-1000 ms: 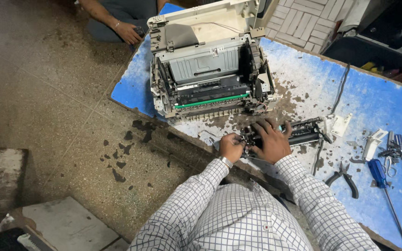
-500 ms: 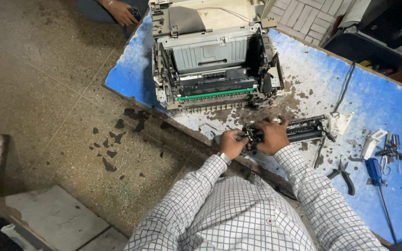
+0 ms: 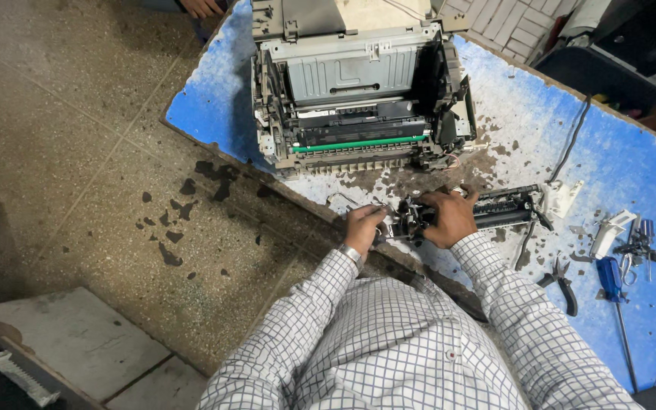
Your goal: The person disassembles a printer component, removes a toner cartridge, and uses a screwdriver and pliers to adjust internal parts. They then reassemble the component and place it back into the printer.
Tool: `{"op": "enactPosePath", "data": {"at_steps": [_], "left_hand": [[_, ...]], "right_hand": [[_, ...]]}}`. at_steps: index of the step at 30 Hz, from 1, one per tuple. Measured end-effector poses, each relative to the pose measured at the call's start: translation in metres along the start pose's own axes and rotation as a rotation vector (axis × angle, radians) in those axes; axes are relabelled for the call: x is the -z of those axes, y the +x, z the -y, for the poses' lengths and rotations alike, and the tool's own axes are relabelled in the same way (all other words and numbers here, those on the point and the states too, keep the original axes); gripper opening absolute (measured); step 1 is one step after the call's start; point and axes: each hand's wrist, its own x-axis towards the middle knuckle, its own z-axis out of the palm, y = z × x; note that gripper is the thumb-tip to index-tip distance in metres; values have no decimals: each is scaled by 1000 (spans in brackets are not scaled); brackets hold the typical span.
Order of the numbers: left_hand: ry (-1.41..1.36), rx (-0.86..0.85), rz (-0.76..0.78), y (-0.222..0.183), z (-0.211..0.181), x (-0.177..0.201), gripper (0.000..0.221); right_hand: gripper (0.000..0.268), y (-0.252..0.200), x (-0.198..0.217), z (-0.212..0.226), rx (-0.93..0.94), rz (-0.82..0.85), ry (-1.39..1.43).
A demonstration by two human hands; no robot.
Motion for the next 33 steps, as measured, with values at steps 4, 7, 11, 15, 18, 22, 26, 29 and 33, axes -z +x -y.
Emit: {"op": "enactPosePath", "data": {"at_steps": [4,7,11,15,18,22,26,29,33], "left_hand": [[-19,58,209,7,-23,-19,30],[12,1,247,12,-30,-31,30],[15,-21,24,16,-29,-13,22],[165,57,-6,10,-21,26,31],[514,-226,159,1,-23,38,39],[719,-417,174,-23,-41,27,18],[1018,-389,242,-28,-73,3,13],[1276,-655,265,-27,-88,-11,35],[1522,-633,472,-24,-93,-20,40]], "right_hand": [[60,1,-4,-2,-35,14,-26],[58,-2,-10,-6,-18,-22,-20],[48,4,-15,-12,-70,4,-12],[45,-7,-18,-11,-4,-89,70],[44,-28,-16,-5,25,-184,59],[41,-59,-5,10,111,-258,-74],[49,-69,10,24,178,-180,-180],[49,-69,16,27,195,-171,-166],[48,-68,15,27,211,-204,-163]]}}
